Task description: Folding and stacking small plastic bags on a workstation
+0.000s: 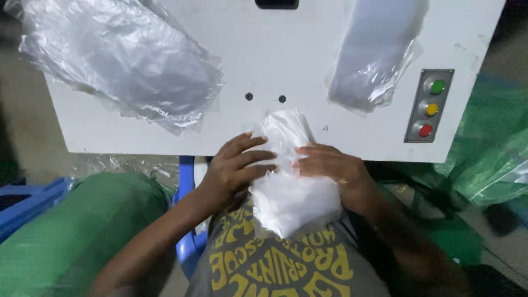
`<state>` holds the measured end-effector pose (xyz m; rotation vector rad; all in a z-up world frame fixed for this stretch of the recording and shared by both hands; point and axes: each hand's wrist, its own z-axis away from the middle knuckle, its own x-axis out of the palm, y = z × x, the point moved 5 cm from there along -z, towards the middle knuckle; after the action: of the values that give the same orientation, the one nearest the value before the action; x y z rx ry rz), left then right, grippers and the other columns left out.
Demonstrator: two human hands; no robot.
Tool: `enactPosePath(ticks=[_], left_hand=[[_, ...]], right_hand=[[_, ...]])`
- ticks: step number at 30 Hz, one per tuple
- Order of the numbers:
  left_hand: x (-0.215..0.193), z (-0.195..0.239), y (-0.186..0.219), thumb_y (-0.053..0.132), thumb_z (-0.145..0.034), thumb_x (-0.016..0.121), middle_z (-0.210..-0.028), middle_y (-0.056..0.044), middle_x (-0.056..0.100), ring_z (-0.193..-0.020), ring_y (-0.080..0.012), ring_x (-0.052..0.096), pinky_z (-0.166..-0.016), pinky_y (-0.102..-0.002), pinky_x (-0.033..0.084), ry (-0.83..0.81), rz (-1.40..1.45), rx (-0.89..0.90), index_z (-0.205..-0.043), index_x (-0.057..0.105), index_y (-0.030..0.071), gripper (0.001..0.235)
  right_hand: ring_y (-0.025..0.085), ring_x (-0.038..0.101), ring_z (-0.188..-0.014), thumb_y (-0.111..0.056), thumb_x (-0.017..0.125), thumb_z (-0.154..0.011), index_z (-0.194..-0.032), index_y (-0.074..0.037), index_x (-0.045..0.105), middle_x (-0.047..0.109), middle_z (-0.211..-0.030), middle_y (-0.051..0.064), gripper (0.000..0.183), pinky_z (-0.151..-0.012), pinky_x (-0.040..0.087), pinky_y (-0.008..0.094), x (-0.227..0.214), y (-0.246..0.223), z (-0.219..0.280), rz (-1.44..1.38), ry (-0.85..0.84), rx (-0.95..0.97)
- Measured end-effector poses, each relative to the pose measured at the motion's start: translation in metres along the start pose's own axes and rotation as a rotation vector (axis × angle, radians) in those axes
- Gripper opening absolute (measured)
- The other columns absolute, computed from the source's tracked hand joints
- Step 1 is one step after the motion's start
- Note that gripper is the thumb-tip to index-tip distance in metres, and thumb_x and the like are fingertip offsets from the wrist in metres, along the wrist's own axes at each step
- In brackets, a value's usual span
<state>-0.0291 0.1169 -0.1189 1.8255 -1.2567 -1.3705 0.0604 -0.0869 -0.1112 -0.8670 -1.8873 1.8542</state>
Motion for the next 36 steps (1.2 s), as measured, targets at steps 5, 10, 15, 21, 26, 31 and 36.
enactPosePath(ticks=[5, 10, 15, 21, 26, 31, 36], left_hand=[[0.005, 0.022, 0.006, 0.020, -0.106, 0.053, -0.123, -0.029, 0.069, -0.121, -0.0592, 0.058, -0.102, -0.074, 0.044, -0.041, 0.515, -0.359, -0.110, 0.067, -0.002, 0.027], [0.023, 0.075, -0.029, 0.024, -0.107, 0.055, -0.065, -0.008, 0.072, -0.077, -0.0100, 0.057, -0.071, -0.038, 0.047, -0.014, 0.685, -0.855, -0.060, 0.069, 0.004, 0.054], [0.010, 0.028, -0.004, 0.026, -0.108, 0.055, -0.062, -0.012, 0.070, -0.068, -0.0126, 0.056, -0.073, -0.038, 0.051, -0.004, 0.722, -0.865, -0.057, 0.067, 0.004, 0.057], [0.017, 0.069, -0.038, 0.029, -0.106, 0.056, -0.096, -0.022, 0.075, -0.094, -0.0295, 0.070, -0.092, -0.044, 0.052, 0.064, 0.725, -0.719, -0.092, 0.074, -0.001, 0.037], [0.017, 0.047, -0.035, 0.043, -0.076, 0.091, -0.143, -0.020, 0.052, -0.139, -0.0398, 0.045, -0.119, -0.052, 0.031, -0.003, 0.506, -0.393, -0.147, 0.048, 0.000, 0.094], [0.020, 0.028, -0.059, 0.025, -0.075, 0.094, -0.072, -0.014, 0.076, -0.072, -0.0133, 0.065, -0.066, -0.032, 0.053, 0.282, 0.480, -1.092, -0.083, 0.077, -0.001, 0.032], [0.006, -0.020, -0.041, 0.019, -0.080, 0.090, -0.097, -0.028, 0.068, -0.094, -0.0355, 0.063, -0.078, -0.047, 0.054, 0.349, 0.317, -0.796, -0.106, 0.066, -0.006, 0.043]], right_hand=[[0.048, 0.059, -0.124, -0.030, 0.067, -0.099, -0.107, 0.001, 0.078, 0.075, -0.124, 0.024, 0.034, -0.101, 0.049, 0.058, 0.020, 0.074, 0.069, -0.157, -0.089, 0.194], [0.025, 0.070, -0.099, -0.022, 0.056, -0.102, -0.146, 0.001, 0.053, 0.079, -0.110, 0.021, 0.050, -0.094, 0.055, 0.050, 0.007, 0.023, 0.024, -0.081, 0.131, 0.620], [0.048, 0.042, -0.143, -0.023, 0.050, -0.104, -0.151, -0.004, 0.047, 0.051, -0.152, 0.023, 0.050, -0.118, 0.031, 0.061, 0.005, -0.008, -0.010, 0.255, -0.162, 0.274], [0.059, 0.032, -0.141, -0.023, 0.036, -0.109, -0.152, 0.003, 0.043, 0.044, -0.155, 0.033, 0.050, -0.116, 0.023, 0.070, 0.038, 0.009, 0.002, -0.127, -0.536, 0.388], [0.059, 0.030, -0.144, -0.050, 0.015, -0.107, -0.156, 0.006, 0.027, 0.040, -0.156, 0.036, 0.076, -0.116, 0.019, 0.074, 0.045, 0.068, 0.019, -0.298, -0.712, 0.648], [0.034, 0.058, -0.131, -0.026, 0.074, -0.081, -0.152, -0.001, 0.041, 0.063, -0.136, 0.020, 0.082, -0.102, 0.050, 0.054, 0.037, 0.126, 0.030, -0.817, -0.102, 0.716], [0.027, 0.073, -0.101, 0.005, 0.080, -0.083, -0.121, 0.003, 0.068, 0.074, -0.109, 0.015, 0.040, -0.089, 0.062, 0.050, 0.030, 0.118, 0.013, -0.648, 0.546, 0.680]])
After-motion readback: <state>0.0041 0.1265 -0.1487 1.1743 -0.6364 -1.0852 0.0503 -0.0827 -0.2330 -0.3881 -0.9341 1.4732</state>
